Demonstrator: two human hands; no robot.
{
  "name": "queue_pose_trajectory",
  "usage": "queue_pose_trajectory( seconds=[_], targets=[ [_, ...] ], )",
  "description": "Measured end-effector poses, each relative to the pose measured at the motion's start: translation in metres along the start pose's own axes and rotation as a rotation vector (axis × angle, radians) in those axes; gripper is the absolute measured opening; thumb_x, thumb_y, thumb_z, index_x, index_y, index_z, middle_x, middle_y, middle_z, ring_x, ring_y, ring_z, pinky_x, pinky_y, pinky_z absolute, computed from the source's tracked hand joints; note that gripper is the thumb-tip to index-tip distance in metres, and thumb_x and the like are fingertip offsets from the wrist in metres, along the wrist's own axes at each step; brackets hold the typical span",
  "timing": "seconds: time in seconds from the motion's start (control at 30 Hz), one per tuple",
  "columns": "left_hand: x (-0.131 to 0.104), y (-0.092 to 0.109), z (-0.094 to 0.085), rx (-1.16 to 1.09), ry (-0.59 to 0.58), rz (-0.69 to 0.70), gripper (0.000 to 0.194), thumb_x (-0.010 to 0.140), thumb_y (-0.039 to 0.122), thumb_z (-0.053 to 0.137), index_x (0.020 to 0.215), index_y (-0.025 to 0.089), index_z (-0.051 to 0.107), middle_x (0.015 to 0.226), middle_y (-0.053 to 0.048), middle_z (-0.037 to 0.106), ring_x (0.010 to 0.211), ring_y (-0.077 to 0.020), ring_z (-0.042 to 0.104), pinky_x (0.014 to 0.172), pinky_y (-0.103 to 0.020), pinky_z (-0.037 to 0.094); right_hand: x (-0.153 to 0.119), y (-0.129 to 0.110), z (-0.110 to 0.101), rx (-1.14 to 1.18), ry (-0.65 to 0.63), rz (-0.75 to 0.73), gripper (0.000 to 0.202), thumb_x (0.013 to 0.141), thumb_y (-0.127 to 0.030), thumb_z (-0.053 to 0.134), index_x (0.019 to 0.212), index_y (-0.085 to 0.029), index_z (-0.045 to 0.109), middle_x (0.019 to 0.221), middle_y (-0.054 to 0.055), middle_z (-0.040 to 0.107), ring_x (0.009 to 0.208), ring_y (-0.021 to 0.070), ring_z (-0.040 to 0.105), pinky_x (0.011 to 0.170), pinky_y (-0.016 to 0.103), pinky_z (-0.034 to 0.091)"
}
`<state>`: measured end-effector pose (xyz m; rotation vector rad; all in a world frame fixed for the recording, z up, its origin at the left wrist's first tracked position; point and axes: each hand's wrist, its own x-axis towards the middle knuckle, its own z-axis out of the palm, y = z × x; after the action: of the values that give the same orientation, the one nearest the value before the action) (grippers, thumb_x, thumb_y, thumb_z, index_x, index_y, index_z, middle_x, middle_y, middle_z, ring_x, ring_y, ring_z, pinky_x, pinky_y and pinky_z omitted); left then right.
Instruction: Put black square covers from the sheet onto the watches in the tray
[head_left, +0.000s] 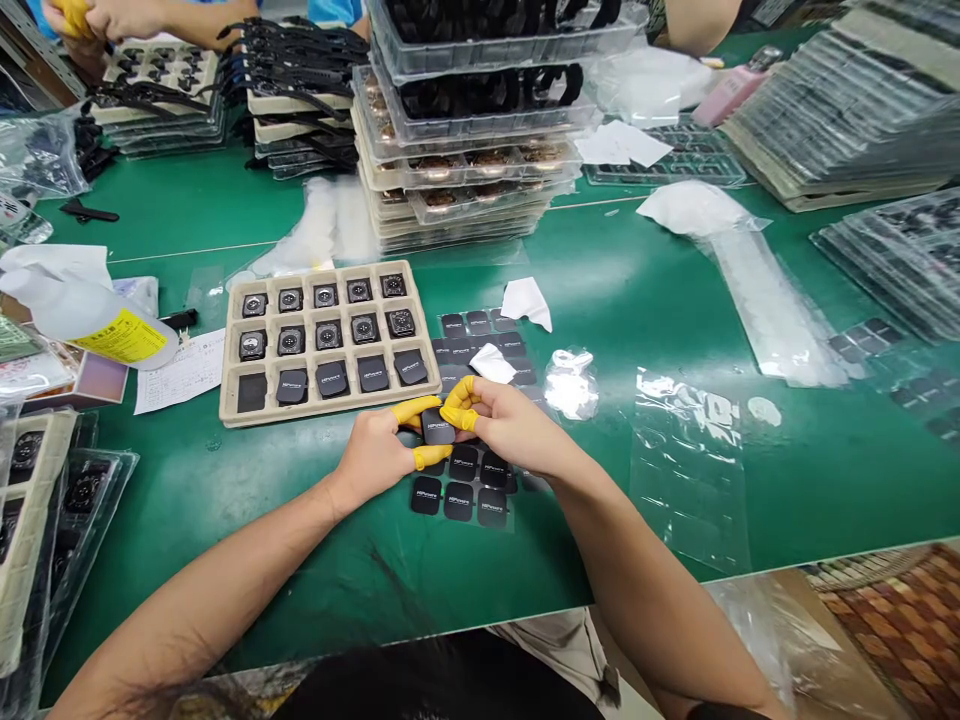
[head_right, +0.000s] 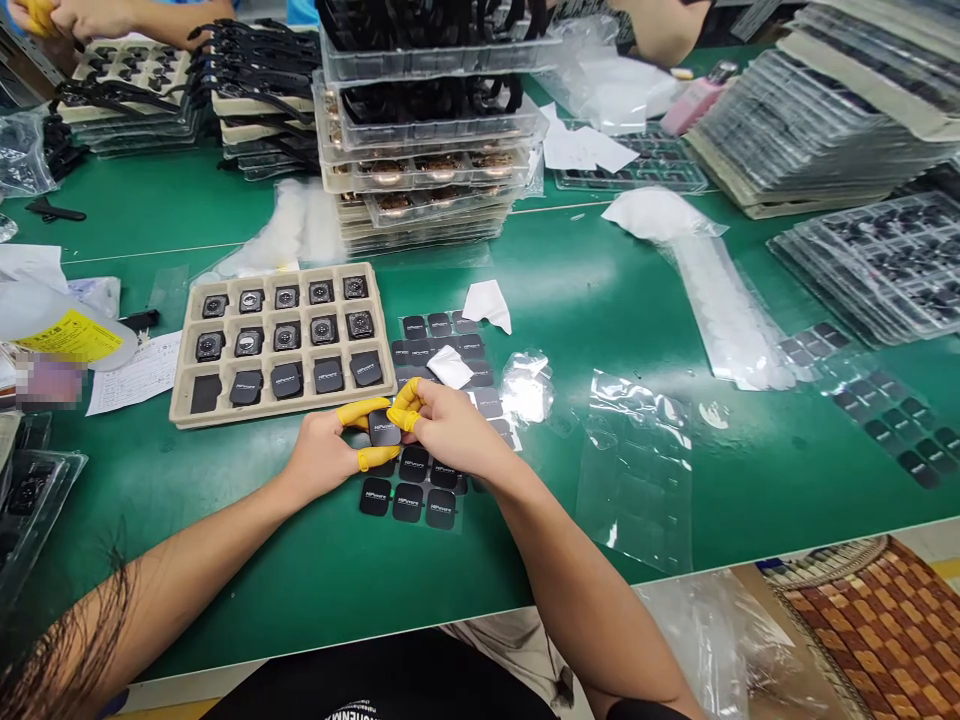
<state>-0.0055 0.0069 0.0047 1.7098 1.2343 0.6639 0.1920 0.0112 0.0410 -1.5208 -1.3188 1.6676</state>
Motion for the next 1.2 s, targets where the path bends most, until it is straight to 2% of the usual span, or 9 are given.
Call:
queue_pose_trajectory(
  seconds=[0.3, 0.63, 0.83, 0.9, 1.0, 1.07, 1.2],
  targets=[
    [0.000, 0.001, -0.001, -0.001, 0.000, 0.003, 0.058, 0.070, 0.026, 0.085, 0.126, 0.023, 0.071, 0.094, 0.000, 0.079, 0.082, -0.0168, 0.070, 0.080, -0.028, 0.056, 0.000, 0.002, -0.001, -0.060, 0.003, -0.020, 0.009, 0.078, -0.020, 0.063, 0.086, -0.023, 0.058, 0.079, 0.000, 0.067, 0.076, 0.0183, 0.068, 0.069, 0.031, 0.055],
    [0.000, 0.000, -0.001, 0.021, -0.002, 0.006, 0.057, 0.070, 0.029, 0.086, 0.125, 0.022, 0.071, 0.093, -0.001, 0.079, 0.084, -0.0181, 0.071, 0.082, -0.029, 0.057, 0.001, 0.008, -0.004, -0.130, 0.012, -0.008, 0.018, 0.077, -0.011, 0.061, 0.090, -0.024, 0.059, 0.079, 0.001, 0.070, 0.079, 0.0208, 0.070, 0.076, 0.036, 0.058],
    [0.000, -0.001, 0.001, -0.077, 0.010, 0.026, 0.054, 0.071, 0.026, 0.084, 0.123, 0.022, 0.072, 0.102, -0.001, 0.079, 0.090, -0.0183, 0.073, 0.087, -0.028, 0.057, -0.001, 0.007, -0.004, -0.089, 0.042, 0.014, 0.038, 0.085, -0.027, 0.068, 0.121, -0.027, 0.053, 0.089, 0.003, 0.071, 0.080, 0.0206, 0.072, 0.072, 0.035, 0.060],
    [0.001, -0.003, 0.001, -0.099, 0.007, 0.027, 0.055, 0.070, 0.026, 0.085, 0.124, 0.021, 0.072, 0.097, -0.001, 0.080, 0.086, -0.0175, 0.073, 0.084, -0.028, 0.057, 0.000, 0.008, 0.000, -0.074, 0.018, -0.034, 0.039, 0.086, -0.031, 0.069, 0.122, -0.026, 0.054, 0.096, 0.004, 0.070, 0.077, 0.0179, 0.070, 0.066, 0.031, 0.058],
    [0.003, -0.005, 0.000, -0.130, -0.002, 0.053, 0.058, 0.069, 0.029, 0.086, 0.124, 0.020, 0.072, 0.092, -0.001, 0.079, 0.083, -0.0179, 0.072, 0.081, -0.027, 0.057, 0.004, 0.011, 0.007, -0.063, 0.032, -0.087, 0.035, 0.083, -0.034, 0.073, 0.113, -0.023, 0.058, 0.101, 0.004, 0.067, 0.069, 0.0136, 0.066, 0.057, 0.027, 0.055],
    [0.004, -0.005, 0.000, -0.136, 0.003, 0.059, 0.053, 0.072, 0.033, 0.084, 0.123, 0.019, 0.073, 0.094, -0.002, 0.079, 0.084, -0.0186, 0.072, 0.082, -0.028, 0.057, 0.006, 0.011, 0.011, -0.023, 0.042, -0.093, 0.031, 0.086, -0.037, 0.070, 0.110, -0.022, 0.059, 0.101, 0.004, 0.067, 0.069, 0.0133, 0.066, 0.059, 0.028, 0.057],
    [0.003, -0.001, 0.001, -0.144, 0.033, 0.035, 0.031, 0.089, 0.033, 0.067, 0.115, 0.019, 0.077, 0.106, -0.005, 0.080, 0.090, -0.0191, 0.073, 0.083, -0.027, 0.056, 0.003, 0.010, 0.014, 0.008, 0.017, -0.105, 0.028, 0.088, -0.039, 0.067, 0.110, -0.023, 0.062, 0.107, 0.006, 0.069, 0.080, 0.0170, 0.070, 0.071, 0.034, 0.064]
  ],
)
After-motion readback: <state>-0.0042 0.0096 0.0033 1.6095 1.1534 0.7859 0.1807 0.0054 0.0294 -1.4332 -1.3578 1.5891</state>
